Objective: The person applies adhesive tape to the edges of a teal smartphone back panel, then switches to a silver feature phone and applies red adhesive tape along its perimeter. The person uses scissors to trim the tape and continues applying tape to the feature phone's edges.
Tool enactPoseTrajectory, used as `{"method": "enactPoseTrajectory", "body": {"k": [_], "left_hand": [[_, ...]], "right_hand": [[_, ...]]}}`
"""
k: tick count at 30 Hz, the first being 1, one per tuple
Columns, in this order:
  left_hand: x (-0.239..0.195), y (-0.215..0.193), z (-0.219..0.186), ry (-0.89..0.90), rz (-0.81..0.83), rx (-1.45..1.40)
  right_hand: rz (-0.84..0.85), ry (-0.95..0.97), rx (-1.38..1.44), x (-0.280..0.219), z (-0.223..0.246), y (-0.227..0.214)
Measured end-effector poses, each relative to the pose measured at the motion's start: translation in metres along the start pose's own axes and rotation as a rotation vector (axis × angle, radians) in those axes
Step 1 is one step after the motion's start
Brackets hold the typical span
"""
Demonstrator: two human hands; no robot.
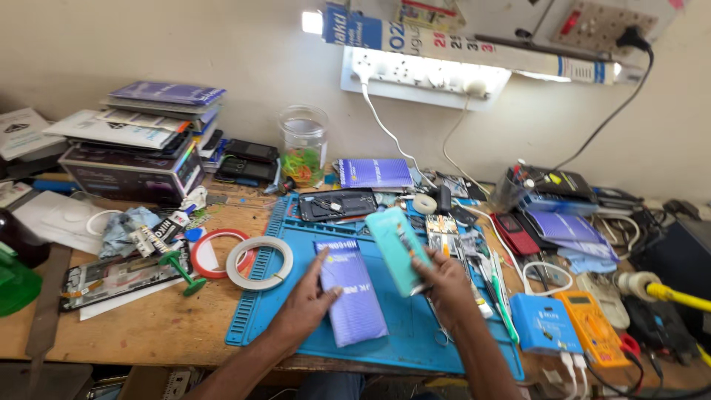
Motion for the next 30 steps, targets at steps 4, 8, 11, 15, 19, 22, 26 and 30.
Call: {"method": "enactPoseTrajectory", "body": {"k": [4,8,11,15,19,22,26,30], "left_hand": [[-0.010,0.000,-0.008,0.136,0.123,0.154],[-0.063,-0.016,-0.022,0.338,0.005,0.646],[-0.090,-0.041,-0.037,0.403,-0.059,0.708],[-0.098,-0.091,-0.049,0.386,-0.247,0.893],[-0.088,-0.124,-0.056,0.415,-0.314,1.020],[-0.084,-0.132,-0.056,0.589,-0.304,0.977],[-0.069,-0.130,-0.058,0.505,-0.283,1.092],[-0.052,-0.115,-0.070,0.618,-0.242,1.092]], "right_hand": [[0.115,-0.086,-0.214,0.095,0.036,0.003],[0.209,-0.021,-0.284,0.197,0.051,0.022],[0.120,0.042,-0.313,0.246,0.050,0.021],[-0.125,-0.237,-0.445,0.270,0.041,0.007],[-0.184,-0.407,-0.827,0.260,0.039,0.011],[-0.164,-0.294,-1.070,0.237,0.037,0.019],[-0.074,-0.658,-1.391,0.208,0.074,0.034],[0.062,-0.501,-1.264,0.152,0.113,0.019]]}}
Point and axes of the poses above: each hand's wrist, its own x-axis towards the middle knuckle, its own y-axis out of the palm, z = x × y, the point moved 2 cm from there along x, towards the middle knuckle, and after that the axes turned 3 degrees about -y, right-handed, at the moved point
